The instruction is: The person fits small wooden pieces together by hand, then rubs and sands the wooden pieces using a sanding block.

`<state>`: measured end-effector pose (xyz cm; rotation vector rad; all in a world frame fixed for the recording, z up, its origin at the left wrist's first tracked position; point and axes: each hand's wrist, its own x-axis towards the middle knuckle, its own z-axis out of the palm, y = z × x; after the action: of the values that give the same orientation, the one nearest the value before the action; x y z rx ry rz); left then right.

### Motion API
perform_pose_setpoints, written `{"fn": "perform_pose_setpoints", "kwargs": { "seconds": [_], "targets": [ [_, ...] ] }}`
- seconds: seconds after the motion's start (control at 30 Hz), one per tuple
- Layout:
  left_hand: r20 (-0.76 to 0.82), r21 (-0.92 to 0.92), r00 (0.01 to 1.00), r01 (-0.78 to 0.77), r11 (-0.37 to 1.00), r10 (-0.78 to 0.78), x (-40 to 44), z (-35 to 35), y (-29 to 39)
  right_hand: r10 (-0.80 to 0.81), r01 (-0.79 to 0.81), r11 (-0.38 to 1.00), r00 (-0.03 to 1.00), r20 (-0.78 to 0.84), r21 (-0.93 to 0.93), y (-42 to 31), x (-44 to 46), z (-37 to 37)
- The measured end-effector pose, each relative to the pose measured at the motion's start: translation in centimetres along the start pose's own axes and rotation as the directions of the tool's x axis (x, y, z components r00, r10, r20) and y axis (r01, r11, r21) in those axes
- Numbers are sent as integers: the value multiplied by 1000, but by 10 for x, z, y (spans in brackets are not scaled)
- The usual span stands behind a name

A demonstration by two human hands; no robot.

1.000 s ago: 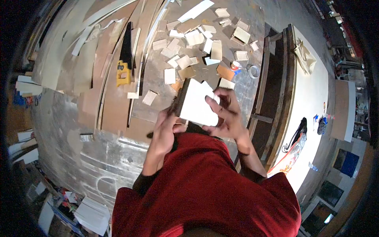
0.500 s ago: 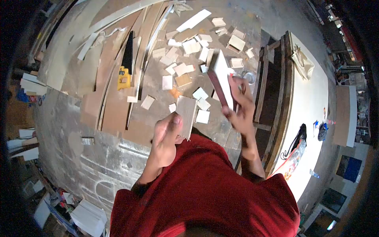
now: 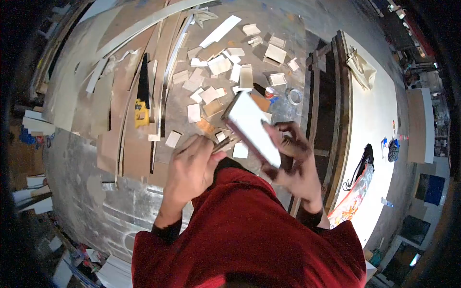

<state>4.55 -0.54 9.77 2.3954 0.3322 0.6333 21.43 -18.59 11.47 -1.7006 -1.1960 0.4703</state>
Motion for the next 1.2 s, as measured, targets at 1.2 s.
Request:
{"fn": "perform_pose_setpoints", "kwargs": {
  "seconds": [1.2],
  "targets": [
    [422,-822,792,540,182,-442,-11,29,-60,278,-262,946,959,-61,193,36,9,28]
  ]
}}
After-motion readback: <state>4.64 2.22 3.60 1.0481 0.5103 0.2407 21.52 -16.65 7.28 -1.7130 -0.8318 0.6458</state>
